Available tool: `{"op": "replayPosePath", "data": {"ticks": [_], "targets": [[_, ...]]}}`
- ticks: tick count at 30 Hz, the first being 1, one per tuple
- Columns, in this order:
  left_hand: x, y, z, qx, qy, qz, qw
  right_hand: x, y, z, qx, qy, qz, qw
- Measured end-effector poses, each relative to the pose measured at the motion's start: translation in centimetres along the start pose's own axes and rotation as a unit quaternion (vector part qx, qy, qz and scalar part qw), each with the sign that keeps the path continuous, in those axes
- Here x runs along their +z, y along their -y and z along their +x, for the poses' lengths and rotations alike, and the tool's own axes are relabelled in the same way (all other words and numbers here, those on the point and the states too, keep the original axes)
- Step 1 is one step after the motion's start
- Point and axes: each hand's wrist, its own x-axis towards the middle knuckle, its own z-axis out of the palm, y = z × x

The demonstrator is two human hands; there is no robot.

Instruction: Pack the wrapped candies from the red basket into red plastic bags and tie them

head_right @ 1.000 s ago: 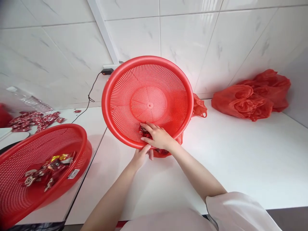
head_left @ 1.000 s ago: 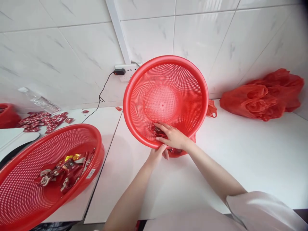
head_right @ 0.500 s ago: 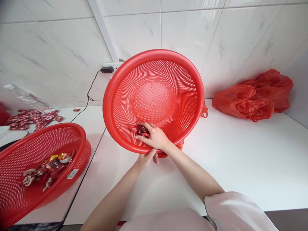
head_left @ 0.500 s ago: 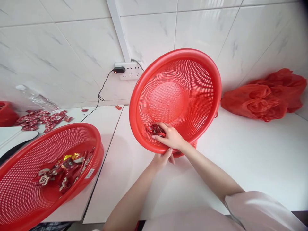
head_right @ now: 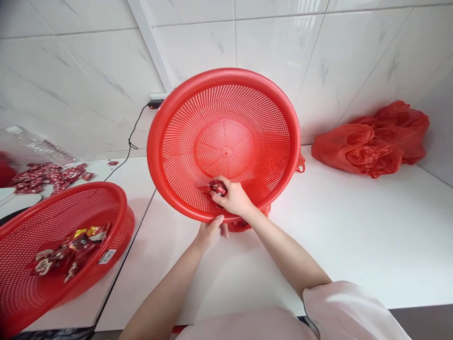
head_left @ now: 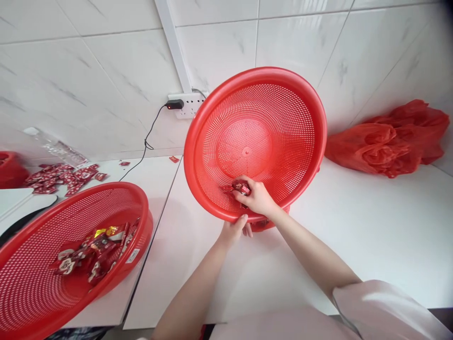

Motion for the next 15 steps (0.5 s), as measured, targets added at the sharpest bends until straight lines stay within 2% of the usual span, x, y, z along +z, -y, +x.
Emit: {"op": "replayPosePath", "data": {"ticks": [6,11,13,15], "targets": [[-1.3,-1.1,0.7,0.014,-0.094,-0.098,0.991,-2.9,0.8,0.3,-0.015,-0.052,-0.004,0.999],[-2.6,-2.1,1.4,0.030,-0.167,-0.138,0.976,-4.8,1.2,0.3,-0.007,-0.104,-0.016,0.994],[-3.3,-2.4,1.6,0.034,-0.196,-0.142,0.970,-5.5,1.1,0.3,-0.001,-0.085,-0.026,0.996],[-3.9,-2.6,1.8,0.037,-0.216,-0.144,0.965,-6.2,0.9,0.3,0.007,-0.021,-0.039,0.999]]}}
